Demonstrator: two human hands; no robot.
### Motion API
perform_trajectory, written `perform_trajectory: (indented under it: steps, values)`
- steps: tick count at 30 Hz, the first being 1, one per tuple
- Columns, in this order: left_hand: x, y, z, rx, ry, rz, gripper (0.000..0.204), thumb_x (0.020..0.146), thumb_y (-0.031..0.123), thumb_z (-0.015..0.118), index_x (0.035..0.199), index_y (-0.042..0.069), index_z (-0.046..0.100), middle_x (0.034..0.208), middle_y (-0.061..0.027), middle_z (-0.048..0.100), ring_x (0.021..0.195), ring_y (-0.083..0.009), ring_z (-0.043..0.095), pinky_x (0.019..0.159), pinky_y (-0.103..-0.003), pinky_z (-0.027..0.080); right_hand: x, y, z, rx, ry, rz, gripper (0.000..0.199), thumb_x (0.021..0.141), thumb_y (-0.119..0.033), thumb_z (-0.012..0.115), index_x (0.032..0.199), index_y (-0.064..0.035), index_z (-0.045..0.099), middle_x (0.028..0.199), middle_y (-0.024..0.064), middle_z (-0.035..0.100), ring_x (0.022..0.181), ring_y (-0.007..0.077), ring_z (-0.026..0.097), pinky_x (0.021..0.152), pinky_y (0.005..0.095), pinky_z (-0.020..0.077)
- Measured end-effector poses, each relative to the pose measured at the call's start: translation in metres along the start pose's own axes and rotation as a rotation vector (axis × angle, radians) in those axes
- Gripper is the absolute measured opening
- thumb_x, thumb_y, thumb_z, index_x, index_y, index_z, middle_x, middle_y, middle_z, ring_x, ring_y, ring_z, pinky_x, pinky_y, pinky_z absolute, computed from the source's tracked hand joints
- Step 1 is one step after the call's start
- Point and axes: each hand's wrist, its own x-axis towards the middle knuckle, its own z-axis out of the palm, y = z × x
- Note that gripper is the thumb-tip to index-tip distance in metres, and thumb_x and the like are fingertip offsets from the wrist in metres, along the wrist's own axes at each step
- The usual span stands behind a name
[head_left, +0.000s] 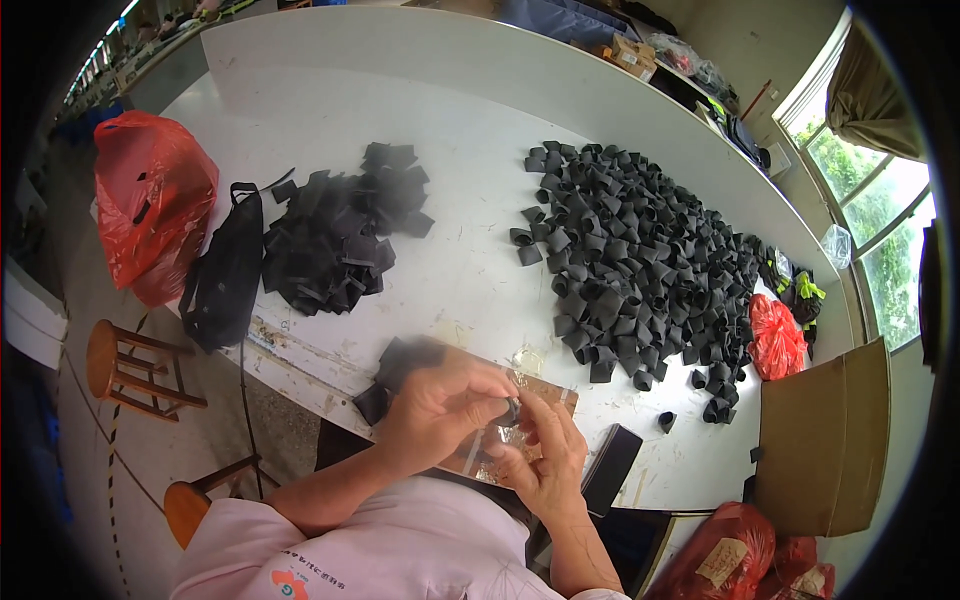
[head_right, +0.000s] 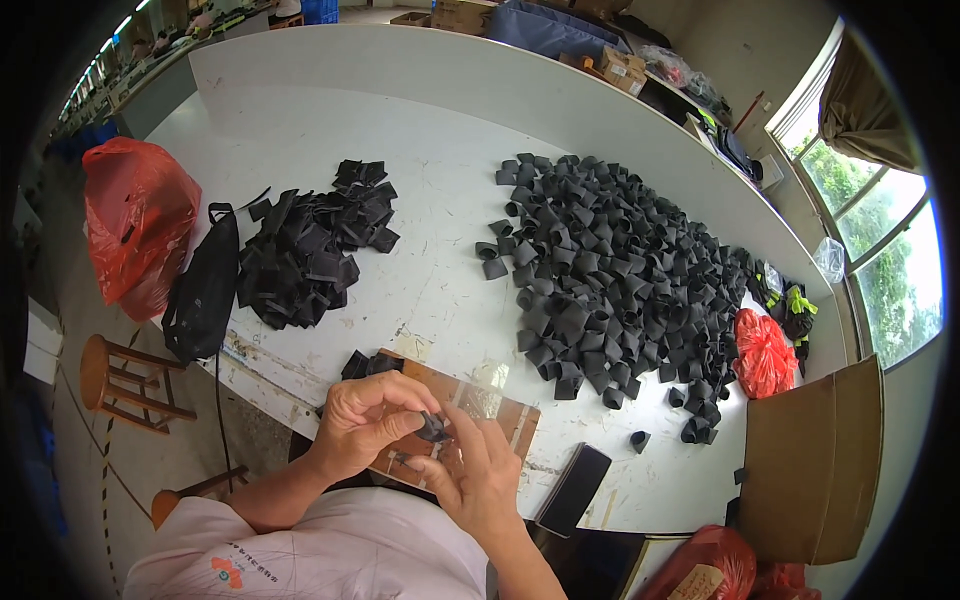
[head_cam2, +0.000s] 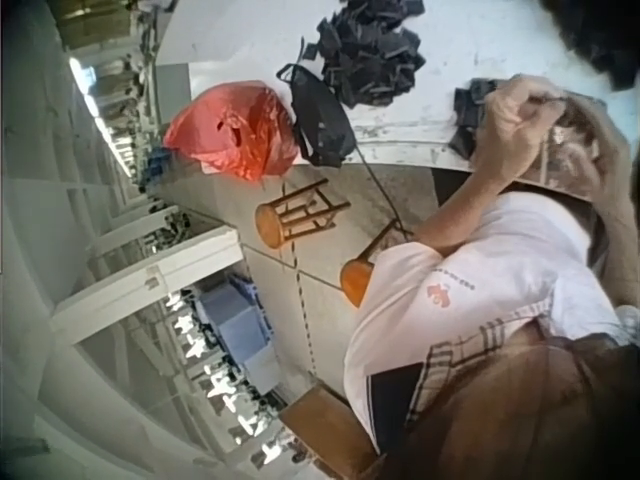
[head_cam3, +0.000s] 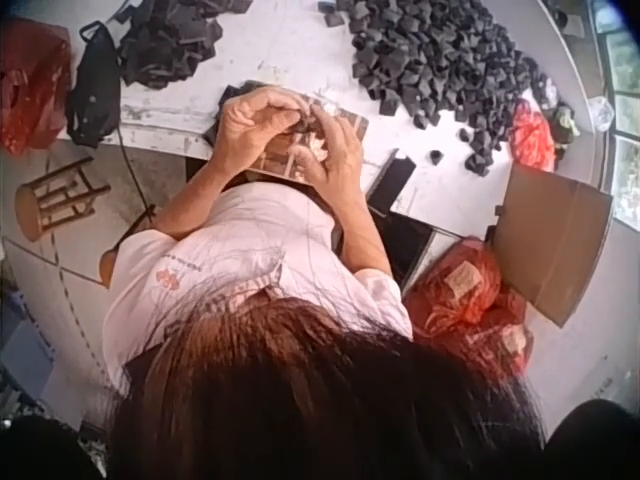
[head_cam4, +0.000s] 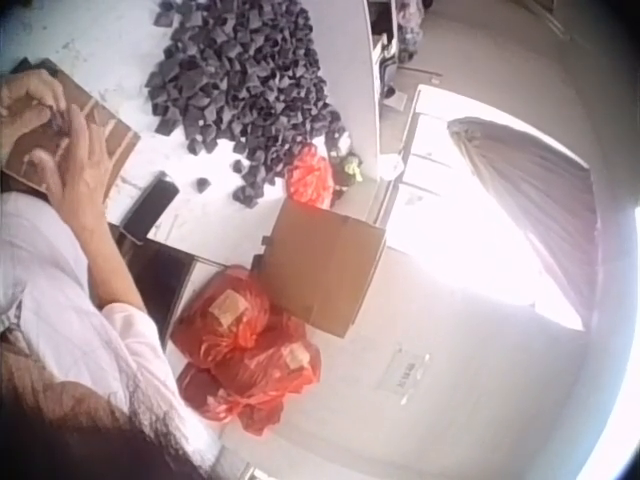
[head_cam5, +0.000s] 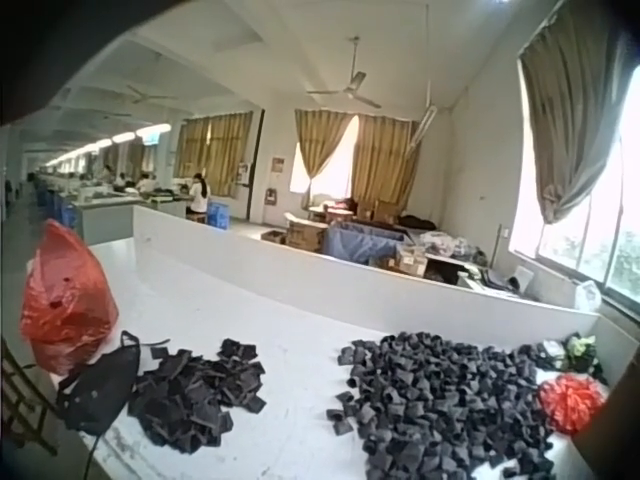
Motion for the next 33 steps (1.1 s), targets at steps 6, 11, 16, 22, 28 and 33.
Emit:
perform_trajectory:
  steps: [6,11,16,22,28,33]
  values:
    - [-0.006,-0.006,0.010,-0.555,0.274,-0.183,0.007,0.084,0.002,0.052,0.086,0.003,0.059,0.091,-0.0103,0.058,0.083,-0.0146,0.056,0.079,-0.028,0.045,0.013,-0.009,0.004,0.014,0.068,-0.014,0.022,0.077,-0.012,0.063,0.096,-0.0007,0.062,0.069,0.0071,0.055,0.053,0.0126,0.048,0.049,0.0224,0.0385]
    - [-0.011,-0.017,0.014,-0.718,0.321,-0.174,0.008,0.086,0.006,0.051,0.088,0.004,0.058,0.090,-0.0093,0.057,0.085,-0.0161,0.054,0.081,-0.031,0.042,-0.012,0.019,0.023,0.313,-0.001,0.209,0.020,0.080,-0.009,0.060,0.099,-0.0020,0.061,0.067,0.0080,0.055,0.057,0.0145,0.053,0.051,0.0248,0.0417]
    - [-0.012,-0.019,0.015,-0.743,0.311,-0.162,0.008,0.086,0.008,0.051,0.089,0.005,0.058,0.090,-0.0086,0.057,0.087,-0.0162,0.054,0.083,-0.031,0.042,-0.013,0.004,0.007,0.378,0.062,0.244,0.022,0.079,-0.008,0.060,0.100,-0.0009,0.059,0.070,0.0091,0.056,0.059,0.0160,0.056,0.052,0.0255,0.0433]
    - [-0.013,-0.017,0.014,-0.823,0.355,-0.195,0.008,0.086,0.006,0.050,0.089,0.004,0.057,0.091,-0.0082,0.058,0.085,-0.0153,0.054,0.082,-0.030,0.042,0.022,-0.004,-0.004,-0.046,-0.007,-0.131,0.022,0.071,-0.002,0.065,0.093,-0.0008,0.060,0.070,0.0095,0.057,0.057,0.0204,0.055,0.049,0.0286,0.0436]
    - [-0.016,-0.005,0.014,-0.380,0.275,-0.116,0.012,0.080,0.001,0.056,0.092,0.002,0.057,0.092,-0.0078,0.059,0.083,-0.0144,0.055,0.076,-0.027,0.044,-0.005,0.021,0.018,0.061,0.161,-0.108,0.015,0.074,-0.002,0.061,0.090,-0.0007,0.060,0.068,0.0086,0.056,0.056,0.0196,0.054,0.048,0.0276,0.0430]
    - [0.004,0.007,-0.002,0.350,0.006,0.127,0.009,0.073,0.003,0.065,0.082,0.002,0.062,0.082,-0.0067,0.060,0.075,-0.0127,0.054,0.063,-0.024,0.042,0.006,0.009,0.002,0.184,0.002,0.084,0.013,0.078,-0.004,0.060,0.090,-0.0011,0.060,0.069,0.0088,0.057,0.054,0.0185,0.054,0.048,0.0275,0.0428]
